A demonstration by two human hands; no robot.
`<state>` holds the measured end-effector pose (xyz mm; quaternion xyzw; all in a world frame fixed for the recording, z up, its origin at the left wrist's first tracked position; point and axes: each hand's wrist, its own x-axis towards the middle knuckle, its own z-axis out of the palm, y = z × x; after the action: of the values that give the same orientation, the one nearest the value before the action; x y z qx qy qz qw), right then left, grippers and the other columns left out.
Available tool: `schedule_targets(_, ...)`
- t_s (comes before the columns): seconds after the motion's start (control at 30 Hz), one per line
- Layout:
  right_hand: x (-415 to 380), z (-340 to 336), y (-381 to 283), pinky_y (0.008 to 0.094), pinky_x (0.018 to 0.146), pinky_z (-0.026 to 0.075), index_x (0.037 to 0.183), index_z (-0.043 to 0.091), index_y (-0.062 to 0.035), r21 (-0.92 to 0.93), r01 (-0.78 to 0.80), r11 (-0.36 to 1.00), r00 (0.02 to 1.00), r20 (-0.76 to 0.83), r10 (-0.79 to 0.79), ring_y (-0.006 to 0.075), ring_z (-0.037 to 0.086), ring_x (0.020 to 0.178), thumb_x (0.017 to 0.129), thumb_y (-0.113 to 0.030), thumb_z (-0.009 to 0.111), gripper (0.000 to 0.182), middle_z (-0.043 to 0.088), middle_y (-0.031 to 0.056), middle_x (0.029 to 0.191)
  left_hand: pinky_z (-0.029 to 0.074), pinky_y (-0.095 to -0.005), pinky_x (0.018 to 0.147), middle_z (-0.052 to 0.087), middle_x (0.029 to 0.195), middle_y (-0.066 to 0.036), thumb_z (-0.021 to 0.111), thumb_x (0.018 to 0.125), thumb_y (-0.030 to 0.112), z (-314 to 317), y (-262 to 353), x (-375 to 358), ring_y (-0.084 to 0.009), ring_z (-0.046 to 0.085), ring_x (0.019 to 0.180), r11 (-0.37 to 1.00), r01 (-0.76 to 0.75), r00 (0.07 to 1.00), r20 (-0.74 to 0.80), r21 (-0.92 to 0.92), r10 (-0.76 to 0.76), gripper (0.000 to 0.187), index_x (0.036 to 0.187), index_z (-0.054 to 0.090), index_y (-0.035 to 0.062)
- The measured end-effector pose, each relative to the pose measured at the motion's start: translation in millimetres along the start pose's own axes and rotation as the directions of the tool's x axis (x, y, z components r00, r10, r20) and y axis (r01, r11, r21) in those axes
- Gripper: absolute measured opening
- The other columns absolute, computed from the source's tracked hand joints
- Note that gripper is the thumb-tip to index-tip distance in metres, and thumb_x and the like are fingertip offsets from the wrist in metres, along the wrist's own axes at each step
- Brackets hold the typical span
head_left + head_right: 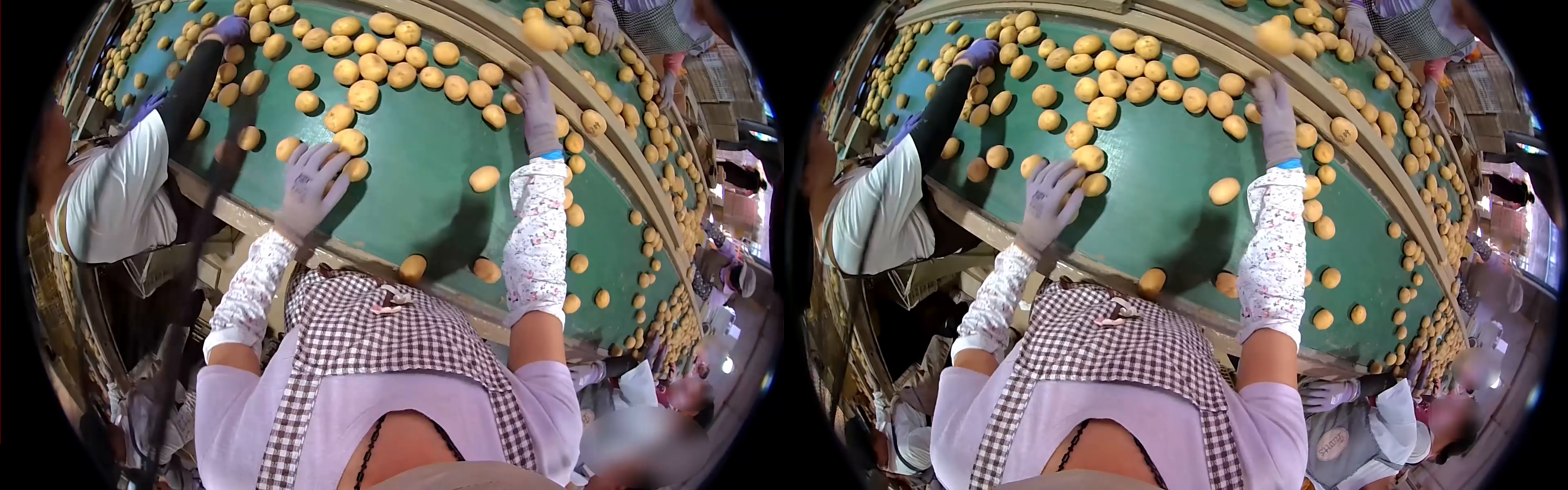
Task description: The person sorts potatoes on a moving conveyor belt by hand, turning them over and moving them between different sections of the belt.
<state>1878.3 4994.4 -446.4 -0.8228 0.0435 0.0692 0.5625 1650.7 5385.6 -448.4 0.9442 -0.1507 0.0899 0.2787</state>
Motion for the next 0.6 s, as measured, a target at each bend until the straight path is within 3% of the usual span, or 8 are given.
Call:
schedule_targets(0.1, -25.7, 57.1, 45.2, 0.0568, 0.122, 0.034, 0.159, 0.049, -0.0111, -0.831, 0.202, 0.518, 0.969, 0.094, -0.227, 0.0428, 0.042, 0.151, 0.092, -0.059, 0.072, 0.085, 0.05, 0.0266, 0.158, 0.04, -0.0523, 0.113, 0.062, 0.141, -0.014, 0.072, 0.094, 0.027, 17.3, -14.7, 47.8, -0.0347, 0.055, 0.133, 1.0, -0.021, 0.997, -0.067, 0.022, 0.022, 0.043, 0.134, 0.067, 0.0112)
schedule_targets(0.17, -83.7, 103.8, 30.3, 0.0563, 0.127, 0.023, 0.157, 0.053, -0.0142, -0.825, 0.26, 0.502, 0.95, 0.125, -0.286, 0.0495, 0.033, 0.153, 0.087, -0.067, 0.069, 0.089, 0.026, 0.0212, 0.173, 0.038, -0.0528, 0.116, 0.057, 0.15, -0.016, 0.073, 0.093, 0.033, 35.4, -27.6, 76.0, -0.039, 0.051, 0.139, 0.996, 0.076, 0.995, -0.062, 0.047, -0.073, 0.05, 0.139, 0.066, 0.0142)
schedule_targets(0.2, -105.5, 110.6, 13.1, 0.0522, 0.125, 0.031, 0.156, 0.053, -0.0117, -0.859, 0.367, 0.357, 0.926, 0.3, -0.23, 0.0465, 0.042, 0.148, 0.09, -0.061, 0.072, 0.084, 0.039, 0.0217, 0.168, 0.038, -0.0528, 0.116, 0.057, 0.15, -0.016, 0.073, 0.093, 0.033, 44.2, -27.4, 81.8, -0.039, 0.051, 0.139, 0.995, 0.083, 0.994, -0.069, 0.046, -0.08, 0.05, 0.139, 0.066, 0.0142)
schedule_targets(0.27, -111.2, 103.7, -28.3, 0.0468, 0.12, 0.04, 0.152, 0.055, -0.0064, -0.113, -0.088, 0.99, 0.767, 0.627, 0.139, 0.0435, 0.054, 0.138, 0.096, -0.048, 0.072, 0.071, 0.056, 0.0221, 0.153, 0.036, -0.0576, 0.116, 0.049, 0.158, -0.018, 0.073, 0.089, 0.047, 53.4, -18.7, 87.6, -0.0421, 0.045, 0.142, 0.978, 0.207, 0.978, 0.025, 0.032, -0.208, 0.057, 0.137, 0.067, 0.0175)
schedule_targets(0.37, -73.0, 98.8, -17.2, 0.0414, 0.113, 0.048, 0.152, 0.052, -0.0044, -0.38, 0.237, 0.894, 0.971, 0.105, -0.213, 0.0401, 0.061, 0.132, 0.098, -0.035, 0.073, 0.065, 0.06, 0.0226, 0.148, 0.033, -0.0641, 0.116, 0.047, 0.158, -0.014, 0.074, 0.081, 0.055, 53.9, 0.9, 53.3, -0.0421, 0.041, 0.144, 0.985, -0.111, 0.936, 0.346, 0.132, 0.06, 0.059, 0.127, 0.068, 0.0187)
schedule_targets(0.47, -48.5, 125.5, 34.0, 0.0461, 0.114, 0.047, 0.149, 0.054, -0.0041, -0.631, 0.174, 0.756, 0.979, 0.029, -0.201, 0.0423, 0.059, 0.133, 0.1, -0.034, 0.071, 0.061, 0.059, 0.0232, 0.147, 0.031, -0.0662, 0.119, 0.05, 0.154, -0.012, 0.076, 0.079, 0.053, 53.4, 11.5, -0.3, -0.0417, 0.039, 0.146, 0.919, -0.324, 0.872, 0.447, 0.226, 0.198, 0.056, 0.122, 0.069, 0.018)
schedule_targets(0.53, -67.8, 154.2, -0.9, 0.0452, 0.112, 0.049, 0.146, 0.06, -0.0068, -0.521, 0.387, 0.761, 0.922, 0.24, -0.304, 0.0405, 0.061, 0.131, 0.1, -0.039, 0.067, 0.056, 0.064, 0.022, 0.143, 0.027, -0.0671, 0.122, 0.05, 0.153, -0.012, 0.078, 0.08, 0.046, 21.7, 2.9, -18.7, -0.0409, 0.038, 0.149, 0.965, -0.261, 0.838, 0.502, 0.023, 0.215, 0.056, 0.128, 0.068, 0.0186)
schedule_targets(0.6, -63.4, 161.1, -51.2, 0.0416, 0.109, 0.052, 0.133, 0.071, -0.0069, -0.283, 0.219, 0.934, 0.849, 0.527, -0.039, 0.0362, 0.068, 0.123, 0.101, -0.04, 0.066, 0.047, 0.073, 0.0177, 0.13, 0.026, -0.0669, 0.122, 0.051, 0.153, -0.012, 0.078, 0.079, 0.042, -6.5, -20.3, -27.3, -0.0405, 0.038, 0.15, 0.989, -0.149, 0.89, 0.433, -0.015, 0.141, 0.059, 0.133, 0.066, 0.0192)
